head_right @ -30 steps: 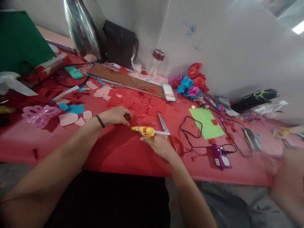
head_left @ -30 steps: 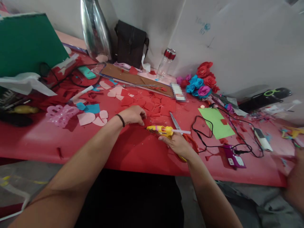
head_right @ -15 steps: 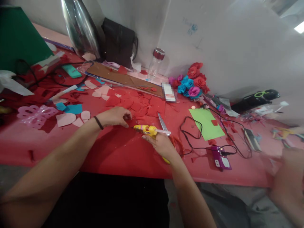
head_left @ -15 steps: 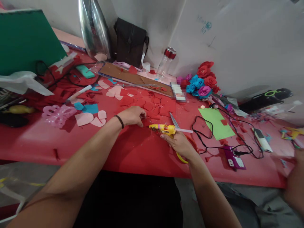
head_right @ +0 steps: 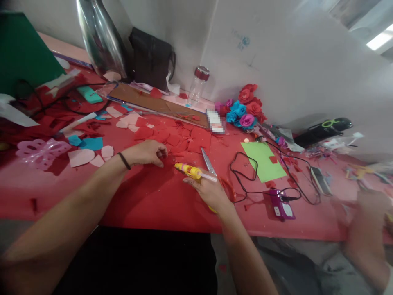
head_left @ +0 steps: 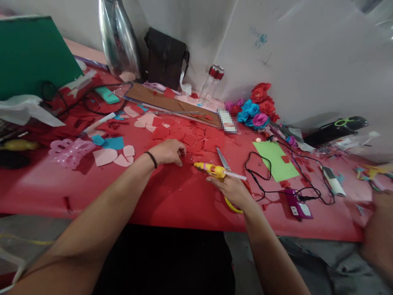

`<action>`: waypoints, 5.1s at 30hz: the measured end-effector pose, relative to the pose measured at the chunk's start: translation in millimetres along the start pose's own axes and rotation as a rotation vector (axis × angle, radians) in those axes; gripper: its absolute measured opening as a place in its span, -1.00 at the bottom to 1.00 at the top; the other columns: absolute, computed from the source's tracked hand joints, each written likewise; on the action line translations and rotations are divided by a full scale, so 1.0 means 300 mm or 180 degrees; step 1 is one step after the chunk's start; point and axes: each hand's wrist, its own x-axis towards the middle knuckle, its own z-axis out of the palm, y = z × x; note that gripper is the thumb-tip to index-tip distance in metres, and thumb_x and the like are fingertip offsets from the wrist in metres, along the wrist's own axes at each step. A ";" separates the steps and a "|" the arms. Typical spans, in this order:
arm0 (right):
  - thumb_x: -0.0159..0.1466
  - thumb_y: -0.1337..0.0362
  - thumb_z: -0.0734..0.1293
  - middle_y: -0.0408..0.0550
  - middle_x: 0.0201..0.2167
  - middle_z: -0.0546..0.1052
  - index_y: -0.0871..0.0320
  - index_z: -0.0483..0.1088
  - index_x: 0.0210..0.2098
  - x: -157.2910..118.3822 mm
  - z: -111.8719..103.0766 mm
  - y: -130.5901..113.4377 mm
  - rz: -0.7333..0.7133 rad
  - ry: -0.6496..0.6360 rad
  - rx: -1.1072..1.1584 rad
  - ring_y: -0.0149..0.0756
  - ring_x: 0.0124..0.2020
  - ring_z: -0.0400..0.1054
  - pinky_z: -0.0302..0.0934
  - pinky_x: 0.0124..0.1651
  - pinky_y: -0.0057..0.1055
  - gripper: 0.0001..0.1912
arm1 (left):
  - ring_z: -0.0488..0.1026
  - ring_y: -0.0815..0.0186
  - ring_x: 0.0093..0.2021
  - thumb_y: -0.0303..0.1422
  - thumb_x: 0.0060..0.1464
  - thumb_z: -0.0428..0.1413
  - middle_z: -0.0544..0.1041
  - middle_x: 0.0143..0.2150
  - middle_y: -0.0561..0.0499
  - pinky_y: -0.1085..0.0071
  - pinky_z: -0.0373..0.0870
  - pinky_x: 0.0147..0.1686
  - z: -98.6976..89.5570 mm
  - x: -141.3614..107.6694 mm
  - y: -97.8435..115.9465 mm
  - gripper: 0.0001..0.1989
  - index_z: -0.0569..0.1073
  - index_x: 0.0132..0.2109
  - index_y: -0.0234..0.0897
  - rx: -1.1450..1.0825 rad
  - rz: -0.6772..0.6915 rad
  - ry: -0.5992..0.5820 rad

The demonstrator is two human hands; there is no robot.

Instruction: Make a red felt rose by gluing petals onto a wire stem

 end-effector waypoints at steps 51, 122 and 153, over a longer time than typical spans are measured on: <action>-0.22 0.25 0.50 -0.19 -0.61 0.51 0.17 0.54 -0.57 0.301 0.032 -0.081 0.0956 0.2267 0.4571 -0.49 -0.58 0.25 0.10 -0.46 -0.50 -0.81 | 0.45 0.32 -0.30 -0.27 -0.28 0.30 0.59 -0.38 -0.04 0.39 0.30 -0.17 0.043 -0.029 0.089 -0.77 0.57 -0.40 -0.30 -0.3384 0.0221 0.1799; -0.05 0.21 0.42 -0.09 -0.40 0.59 0.15 0.57 -0.40 0.278 0.103 -0.186 0.0504 0.2192 0.4420 -0.27 -0.31 0.41 0.28 -0.23 -0.36 -0.78 | 0.47 0.25 -0.41 -0.32 -0.45 0.33 0.58 -0.52 -0.01 0.27 0.41 -0.22 0.129 0.019 0.091 -0.78 0.57 -0.52 -0.32 -0.3144 -0.0213 0.2129; -0.04 0.27 0.43 -0.11 -0.43 0.58 0.15 0.55 -0.42 0.282 0.108 -0.147 0.0332 0.1761 0.3883 -0.27 -0.32 0.42 0.28 -0.15 -0.33 -0.84 | 0.54 0.18 -0.34 -0.40 -0.22 0.16 0.63 -0.43 -0.01 0.23 0.46 -0.18 0.124 0.003 0.085 -0.86 0.61 -0.44 -0.27 -0.2612 0.0182 0.2139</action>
